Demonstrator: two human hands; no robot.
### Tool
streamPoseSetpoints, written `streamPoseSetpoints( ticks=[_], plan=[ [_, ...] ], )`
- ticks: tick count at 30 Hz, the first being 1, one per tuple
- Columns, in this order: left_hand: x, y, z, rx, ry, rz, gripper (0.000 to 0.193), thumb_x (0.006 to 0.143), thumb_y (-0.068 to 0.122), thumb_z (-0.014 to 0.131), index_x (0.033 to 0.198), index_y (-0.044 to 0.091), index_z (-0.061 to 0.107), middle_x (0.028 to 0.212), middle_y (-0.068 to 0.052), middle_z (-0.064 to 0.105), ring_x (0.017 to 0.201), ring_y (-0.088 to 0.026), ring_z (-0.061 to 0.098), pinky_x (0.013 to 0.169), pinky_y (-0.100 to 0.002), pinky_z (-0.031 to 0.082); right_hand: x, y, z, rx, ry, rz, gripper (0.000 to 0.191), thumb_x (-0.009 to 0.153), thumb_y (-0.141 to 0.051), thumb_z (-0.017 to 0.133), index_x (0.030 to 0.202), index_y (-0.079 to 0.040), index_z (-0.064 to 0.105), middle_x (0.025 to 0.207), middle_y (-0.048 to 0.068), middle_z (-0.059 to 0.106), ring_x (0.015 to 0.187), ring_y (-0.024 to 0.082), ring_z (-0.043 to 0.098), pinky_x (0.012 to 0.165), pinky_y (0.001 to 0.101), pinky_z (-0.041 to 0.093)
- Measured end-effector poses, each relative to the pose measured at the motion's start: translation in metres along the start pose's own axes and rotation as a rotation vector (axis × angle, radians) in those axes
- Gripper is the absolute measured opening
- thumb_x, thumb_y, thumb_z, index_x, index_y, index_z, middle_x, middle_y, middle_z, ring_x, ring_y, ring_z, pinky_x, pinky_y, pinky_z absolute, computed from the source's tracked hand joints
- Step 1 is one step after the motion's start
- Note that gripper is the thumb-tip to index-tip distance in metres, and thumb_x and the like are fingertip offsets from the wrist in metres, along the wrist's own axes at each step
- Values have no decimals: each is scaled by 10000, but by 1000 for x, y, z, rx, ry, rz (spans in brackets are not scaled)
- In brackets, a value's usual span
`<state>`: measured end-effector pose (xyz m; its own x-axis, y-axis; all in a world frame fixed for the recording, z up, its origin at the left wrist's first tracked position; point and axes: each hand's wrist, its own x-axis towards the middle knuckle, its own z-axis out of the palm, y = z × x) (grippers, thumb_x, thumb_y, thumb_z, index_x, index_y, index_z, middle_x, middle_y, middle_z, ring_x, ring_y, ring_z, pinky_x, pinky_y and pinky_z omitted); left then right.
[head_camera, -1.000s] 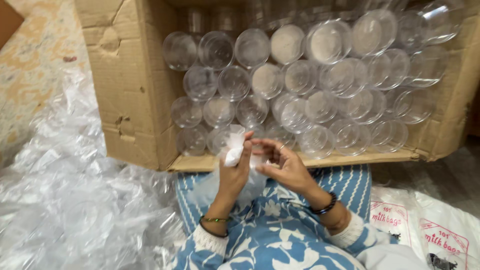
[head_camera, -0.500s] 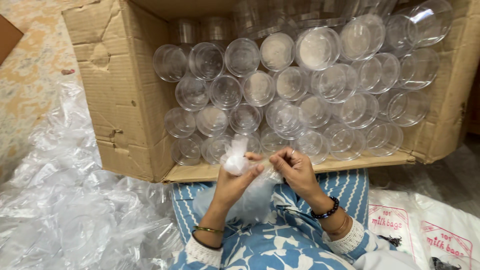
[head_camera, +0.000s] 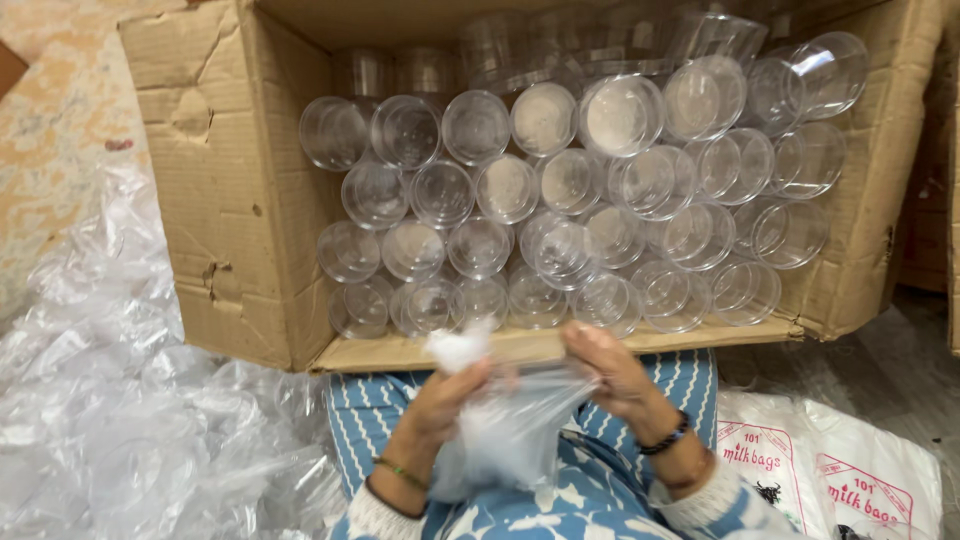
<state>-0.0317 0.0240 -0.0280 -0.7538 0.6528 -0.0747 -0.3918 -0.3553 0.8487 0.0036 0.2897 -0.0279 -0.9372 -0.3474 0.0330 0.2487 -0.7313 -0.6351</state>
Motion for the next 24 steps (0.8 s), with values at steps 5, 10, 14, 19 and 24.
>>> streamPoseSetpoints(
  ticks=[5, 10, 14, 19, 24],
  plan=[
    [37, 37, -28, 36, -196, 55, 348, 932, 194, 724, 1224, 27, 638, 852, -70, 696, 634, -101, 587, 530, -226, 444, -10, -50, -41, -1009, 186, -188, 259, 923, -127, 719, 1143, -6, 654, 784, 3, 689, 695, 30, 626, 615, 224, 497],
    [177, 7, -13, 124, 75, 302, 317, 1003, 169, 682, 1259, -15, 652, 948, -17, 684, 757, -107, 625, 619, -274, 528, 72, -62, -78, -1826, 722, -815, 217, 1057, -207, 619, 1028, -8, 700, 871, 215, 684, 770, 339, 648, 665, 370, 505],
    [184, -20, -9, 26, 54, 162, 324, 1002, 173, 665, 1263, -19, 645, 957, -33, 689, 773, -123, 635, 637, -291, 536, 86, -60, -96, -1694, 886, -647, 323, 1055, -253, 630, 844, -9, 650, 713, 197, 612, 606, 304, 548, 584, 400, 453],
    [140, -46, -27, -48, 40, 55, 334, 1001, 178, 645, 1267, -23, 637, 968, -52, 696, 793, -143, 648, 659, -312, 546, 50, -18, -86, -726, 763, -528, 298, 1097, -250, 628, 851, -84, 598, 698, -70, 478, 579, 43, 360, 474, 264, 304],
    [64, -66, -72, -133, 104, -18, 344, 1000, 182, 624, 1272, -27, 629, 979, -72, 703, 813, -163, 660, 682, -333, 556, 45, 34, -40, -290, 445, -397, 140, 1043, -157, 556, 913, -107, 568, 876, -32, 640, 793, 58, 609, 701, 244, 539]
  ],
)
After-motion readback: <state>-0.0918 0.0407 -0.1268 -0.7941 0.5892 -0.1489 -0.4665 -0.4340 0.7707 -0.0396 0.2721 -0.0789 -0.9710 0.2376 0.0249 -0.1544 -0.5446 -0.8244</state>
